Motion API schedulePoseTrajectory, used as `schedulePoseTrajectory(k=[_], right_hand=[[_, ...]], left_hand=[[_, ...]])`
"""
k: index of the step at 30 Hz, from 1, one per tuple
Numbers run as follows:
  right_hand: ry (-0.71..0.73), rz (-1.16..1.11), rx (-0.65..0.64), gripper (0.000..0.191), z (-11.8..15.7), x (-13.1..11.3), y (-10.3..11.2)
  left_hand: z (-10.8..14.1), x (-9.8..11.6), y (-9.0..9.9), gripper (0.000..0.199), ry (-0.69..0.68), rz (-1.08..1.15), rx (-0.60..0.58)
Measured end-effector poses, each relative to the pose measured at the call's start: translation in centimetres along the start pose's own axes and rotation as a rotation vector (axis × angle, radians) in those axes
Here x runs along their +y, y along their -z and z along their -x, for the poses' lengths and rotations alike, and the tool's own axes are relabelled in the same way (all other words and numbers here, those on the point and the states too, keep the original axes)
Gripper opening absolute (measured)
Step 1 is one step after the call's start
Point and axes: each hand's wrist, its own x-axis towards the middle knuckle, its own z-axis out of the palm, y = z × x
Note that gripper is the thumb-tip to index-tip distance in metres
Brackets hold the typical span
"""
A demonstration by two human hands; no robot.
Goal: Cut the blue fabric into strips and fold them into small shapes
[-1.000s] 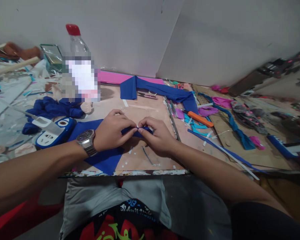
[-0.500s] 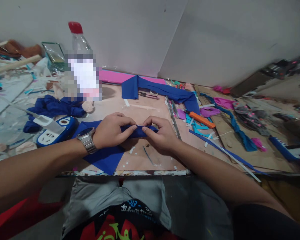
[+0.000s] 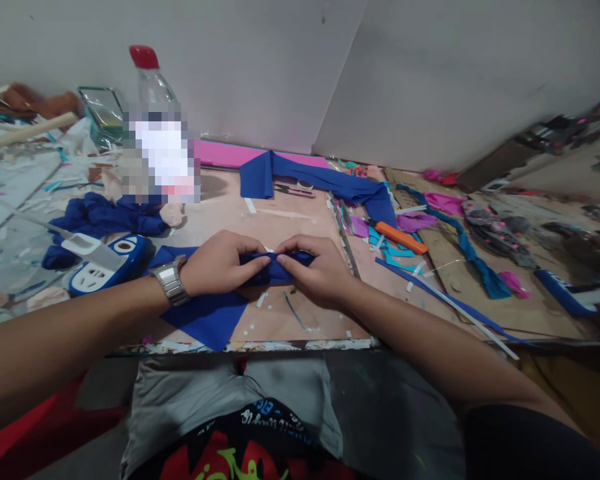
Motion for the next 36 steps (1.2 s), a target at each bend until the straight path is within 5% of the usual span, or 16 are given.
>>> schedulePoseTrajectory(k=[9, 21, 36], right_hand=[[0.133, 0.039, -0.001, 0.012, -0.05, 0.18, 0.11], [0.219, 0.012, 0.033, 0.010, -0.18, 0.08, 0.07], [0.257, 0.024, 0.022, 0.009, -0.12, 0.07, 0.08]], left_hand=[[-0.29, -0.49, 0.14, 0.031, 0.059, 0.170, -0.036], [-0.19, -0.18, 0.10, 0.022, 0.026, 0.127, -0.030], [-0.23, -0.04, 0.06, 0.036, 0.025, 0.122, -0.035]])
